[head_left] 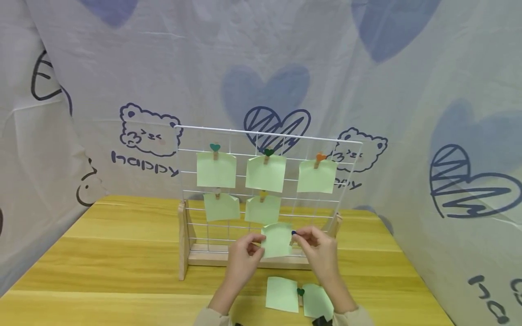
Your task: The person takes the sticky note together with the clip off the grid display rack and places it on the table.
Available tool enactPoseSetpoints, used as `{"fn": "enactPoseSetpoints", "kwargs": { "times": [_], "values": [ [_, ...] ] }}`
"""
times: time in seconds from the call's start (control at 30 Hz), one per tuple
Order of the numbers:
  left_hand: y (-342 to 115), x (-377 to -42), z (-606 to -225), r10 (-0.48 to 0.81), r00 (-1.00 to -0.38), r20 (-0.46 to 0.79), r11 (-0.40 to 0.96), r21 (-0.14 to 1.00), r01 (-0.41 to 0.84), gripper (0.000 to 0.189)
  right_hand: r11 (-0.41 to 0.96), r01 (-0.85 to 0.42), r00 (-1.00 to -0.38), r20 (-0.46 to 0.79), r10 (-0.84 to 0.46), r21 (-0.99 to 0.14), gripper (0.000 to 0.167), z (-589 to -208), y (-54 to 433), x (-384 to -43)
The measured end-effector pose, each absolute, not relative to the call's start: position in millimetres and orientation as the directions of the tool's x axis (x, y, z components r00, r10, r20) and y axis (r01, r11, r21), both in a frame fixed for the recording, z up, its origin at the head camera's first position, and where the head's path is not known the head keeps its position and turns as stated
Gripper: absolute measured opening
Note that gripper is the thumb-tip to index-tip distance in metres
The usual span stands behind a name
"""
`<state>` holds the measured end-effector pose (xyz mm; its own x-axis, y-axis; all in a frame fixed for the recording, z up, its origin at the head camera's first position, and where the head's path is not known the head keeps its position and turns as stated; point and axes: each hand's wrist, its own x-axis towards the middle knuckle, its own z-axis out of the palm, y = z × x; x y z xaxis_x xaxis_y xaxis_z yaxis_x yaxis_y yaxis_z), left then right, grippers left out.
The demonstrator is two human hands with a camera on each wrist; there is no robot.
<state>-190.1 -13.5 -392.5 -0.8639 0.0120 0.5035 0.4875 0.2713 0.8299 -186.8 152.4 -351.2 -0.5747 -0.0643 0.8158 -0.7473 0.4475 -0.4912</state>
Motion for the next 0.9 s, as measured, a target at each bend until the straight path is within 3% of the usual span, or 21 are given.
{"fn": "enactPoseSetpoints", "kwargs": {
  "times": [0.13, 0.37, 0.63, 0.9],
  "values": [
    [-16.7, -190.3, -394.6, 0.003, -0.866, 0.501, 0.271, 0.833, 0.483, 0.021, 0.407, -0.722, -0.627, 0.778, -0.041, -0.560, 0.014, -367.9, 156.2, -193.6],
    [-22.7, -188.6, -396.6, -0.006, -0.874, 0.485, 0.268, 0.843, 0.466, 0.021, 0.369, -0.703, -0.666, 0.745, -0.041, -0.608, 0.012, -380.7, 154.0, -195.0],
    [-29.9, -187.1, -401.3, -0.016, -0.877, 0.479, 0.260, 0.849, 0.459, 0.021, 0.402, -0.609, -0.754, 0.656, -0.026, -0.684, 0.012, -387.3, 148.9, -193.3],
    [-36.6, -186.2, -406.9, -0.030, -0.887, 0.460, 0.257, 0.861, 0.438, 0.020, 0.401, -0.584, -0.789, 0.609, -0.077, -0.706, 0.011, -383.2, 139.4, -181.4]
  ]
}}
